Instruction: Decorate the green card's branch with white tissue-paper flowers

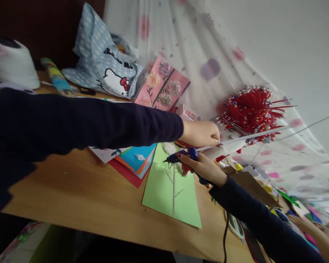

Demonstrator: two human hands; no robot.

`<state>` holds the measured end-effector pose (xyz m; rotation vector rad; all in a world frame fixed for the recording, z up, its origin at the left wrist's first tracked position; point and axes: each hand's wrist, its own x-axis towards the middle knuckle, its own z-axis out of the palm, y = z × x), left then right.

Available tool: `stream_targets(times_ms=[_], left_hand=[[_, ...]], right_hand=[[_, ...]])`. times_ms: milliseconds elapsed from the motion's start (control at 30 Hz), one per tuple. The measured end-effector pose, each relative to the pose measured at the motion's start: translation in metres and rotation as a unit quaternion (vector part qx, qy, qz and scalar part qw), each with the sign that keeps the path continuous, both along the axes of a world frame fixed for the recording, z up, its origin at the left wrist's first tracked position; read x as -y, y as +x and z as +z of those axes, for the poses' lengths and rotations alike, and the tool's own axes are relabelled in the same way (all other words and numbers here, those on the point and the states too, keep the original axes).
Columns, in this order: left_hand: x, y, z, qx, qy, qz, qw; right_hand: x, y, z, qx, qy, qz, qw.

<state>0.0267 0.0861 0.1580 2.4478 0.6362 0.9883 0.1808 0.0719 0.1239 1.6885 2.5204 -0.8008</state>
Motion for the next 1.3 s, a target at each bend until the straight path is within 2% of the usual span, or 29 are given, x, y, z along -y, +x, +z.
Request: stream_targets(times_ms=[67,133,367,600,667,767,867,967,1067,1300], left_hand=[[-0.004,0.011,0.009,-0.025,-0.024,-0.032,0.999],[-0.007,0.016,0.009,-0.018,-0.037,-0.045,0.998],[-0.013,0.015,-0.002,0.075,-0.002,0.014,0.997],[-0.014,0.012,-0.010,0.092,-0.029,0.037,0.995],[-0.021,0.009,-0.019,0.087,-0.034,0.068,0.993],[-0.036,0.000,-0.040,0.075,-0.031,0.148,0.986],[-0.049,-0.011,-0.068,-0.015,0.009,0.213,0.977],[-0.056,-0.019,-0.096,-0.084,0.002,0.224,0.971],[-0.058,-0.021,-0.116,-0.122,0.011,0.221,0.967],[-0.058,-0.024,-0.139,-0.175,0.090,0.230,0.953]], right_hand=[[0.002,-0.001,0.003,0.000,0.001,0.004,1.000],[0.005,-0.003,0.007,-0.003,0.005,0.000,1.000],[-0.002,0.000,0.015,0.000,0.009,0.005,1.000],[-0.008,0.001,0.012,0.013,0.024,0.021,0.999],[-0.007,0.001,0.008,0.017,0.020,0.015,1.000],[-0.007,0.001,0.002,0.020,0.020,0.010,1.000],[-0.007,0.002,-0.004,0.020,0.020,0.007,1.000],[-0.008,0.003,-0.008,0.022,0.013,-0.009,1.000],[-0.010,0.003,-0.011,0.019,0.010,-0.016,1.000],[-0.005,0.000,-0.009,0.014,-0.021,-0.032,0.999]])
